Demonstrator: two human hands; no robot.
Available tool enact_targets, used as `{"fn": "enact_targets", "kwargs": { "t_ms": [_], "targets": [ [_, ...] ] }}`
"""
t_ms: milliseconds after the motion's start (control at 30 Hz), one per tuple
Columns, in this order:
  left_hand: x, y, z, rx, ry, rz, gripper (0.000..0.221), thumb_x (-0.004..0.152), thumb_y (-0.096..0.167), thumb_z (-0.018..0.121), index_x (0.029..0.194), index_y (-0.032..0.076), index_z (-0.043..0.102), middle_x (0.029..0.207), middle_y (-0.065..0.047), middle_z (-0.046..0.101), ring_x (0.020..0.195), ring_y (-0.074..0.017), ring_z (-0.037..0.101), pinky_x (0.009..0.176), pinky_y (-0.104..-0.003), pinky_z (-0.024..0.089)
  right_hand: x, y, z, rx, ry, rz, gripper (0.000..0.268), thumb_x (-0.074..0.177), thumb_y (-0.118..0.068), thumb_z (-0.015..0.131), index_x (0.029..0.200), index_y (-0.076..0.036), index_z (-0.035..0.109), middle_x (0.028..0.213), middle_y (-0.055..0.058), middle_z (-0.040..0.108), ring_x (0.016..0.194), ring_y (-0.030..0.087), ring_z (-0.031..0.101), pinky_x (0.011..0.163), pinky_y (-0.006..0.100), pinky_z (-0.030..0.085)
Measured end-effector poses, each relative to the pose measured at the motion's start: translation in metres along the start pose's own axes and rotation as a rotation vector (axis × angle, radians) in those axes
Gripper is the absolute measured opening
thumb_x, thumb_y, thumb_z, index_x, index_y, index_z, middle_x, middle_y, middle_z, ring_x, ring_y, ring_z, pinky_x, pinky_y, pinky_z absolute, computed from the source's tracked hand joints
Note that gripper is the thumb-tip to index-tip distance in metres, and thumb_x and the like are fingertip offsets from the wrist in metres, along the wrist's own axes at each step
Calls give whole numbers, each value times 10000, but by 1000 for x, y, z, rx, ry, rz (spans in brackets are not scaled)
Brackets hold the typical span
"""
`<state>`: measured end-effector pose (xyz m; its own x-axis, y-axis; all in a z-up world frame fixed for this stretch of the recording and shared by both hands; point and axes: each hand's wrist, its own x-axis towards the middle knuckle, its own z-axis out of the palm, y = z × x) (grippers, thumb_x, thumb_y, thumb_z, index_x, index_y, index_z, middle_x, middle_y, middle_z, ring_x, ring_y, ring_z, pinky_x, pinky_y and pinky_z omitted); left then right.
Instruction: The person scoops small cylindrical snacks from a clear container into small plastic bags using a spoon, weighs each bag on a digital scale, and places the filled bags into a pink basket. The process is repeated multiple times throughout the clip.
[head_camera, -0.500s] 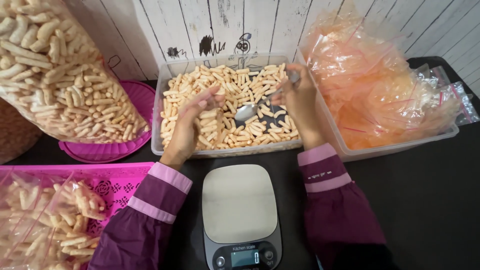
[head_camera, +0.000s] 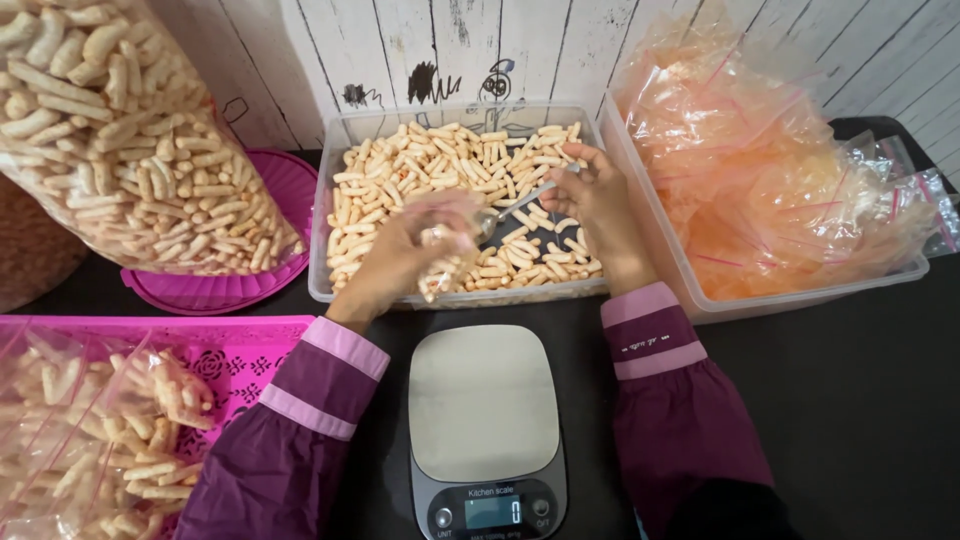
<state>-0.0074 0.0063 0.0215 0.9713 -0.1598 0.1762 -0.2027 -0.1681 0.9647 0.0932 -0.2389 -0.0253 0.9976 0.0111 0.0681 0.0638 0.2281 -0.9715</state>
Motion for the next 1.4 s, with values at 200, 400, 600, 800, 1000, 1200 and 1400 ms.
{"fn": "enact_targets", "kwargs": {
  "t_ms": [200, 400, 600, 800, 1000, 1200, 1400],
  "targets": [
    [4, -32, 6, -100, -51, -80, 613, 635, 31, 901, 1211, -4, 692, 956, -145, 676, 818, -196, 641, 752, -314, 581, -14, -22, 14, -45, 75, -244, 242, 961, -252, 674, 1034, -22, 684, 694, 123, 675, 583, 132, 686, 597, 206, 614],
    [11, -46, 1, -165, -54, -144, 386, 759, 38, 841, 1107, 79, 680, 985, -20, 749, 900, -122, 710, 854, -252, 571, -16, -69, 9, 191, 196, -559, 35, 985, -35, 643, 1017, -24, 652, 851, 108, 692, 611, 115, 597, 556, 230, 545],
    [4, -24, 2, -51, -106, -37, 322, 888, 239, 727, 1180, 108, 692, 1121, 9, 742, 994, -79, 665, 896, -228, 492, -31, -77, 22, 140, 107, -522, 130, 998, -166, 624, 1045, -46, 627, 898, 102, 677, 595, 102, 570, 527, 215, 460],
    [7, -39, 1, -96, -224, 40, 159, 1003, 286, 584, 1048, 141, 630, 1028, -60, 796, 539, -9, 425, 556, -178, 369, -26, -75, 16, 189, 150, -578, 84, 1007, -101, 621, 1047, -27, 622, 851, 107, 666, 578, 116, 573, 509, 231, 490],
    [11, -50, 1, -170, -251, 101, 261, 982, 231, 606, 1150, 41, 670, 1124, -90, 748, 1047, -161, 715, 933, -286, 575, -24, -65, 17, 105, 50, -544, 77, 1038, -43, 587, 1069, 4, 638, 866, 102, 680, 580, 102, 586, 503, 193, 505],
    [4, -28, -1, -16, -307, 54, 433, 995, 296, 557, 1368, 75, 559, 981, -68, 805, 423, -25, 223, 816, -155, 463, -25, -49, 25, 21, 31, -457, 123, 1041, -109, 606, 1104, -11, 644, 712, 41, 638, 549, 97, 612, 479, 176, 527],
    [12, -49, 0, -262, -166, 99, 648, 938, 97, 709, 1513, 45, 416, 1108, -126, 706, 981, -134, 634, 974, -357, 528, -11, -28, 28, 128, 175, -242, 187, 962, -86, 583, 1126, 0, 604, 766, 147, 664, 472, 125, 604, 405, 215, 510]
  ]
}}
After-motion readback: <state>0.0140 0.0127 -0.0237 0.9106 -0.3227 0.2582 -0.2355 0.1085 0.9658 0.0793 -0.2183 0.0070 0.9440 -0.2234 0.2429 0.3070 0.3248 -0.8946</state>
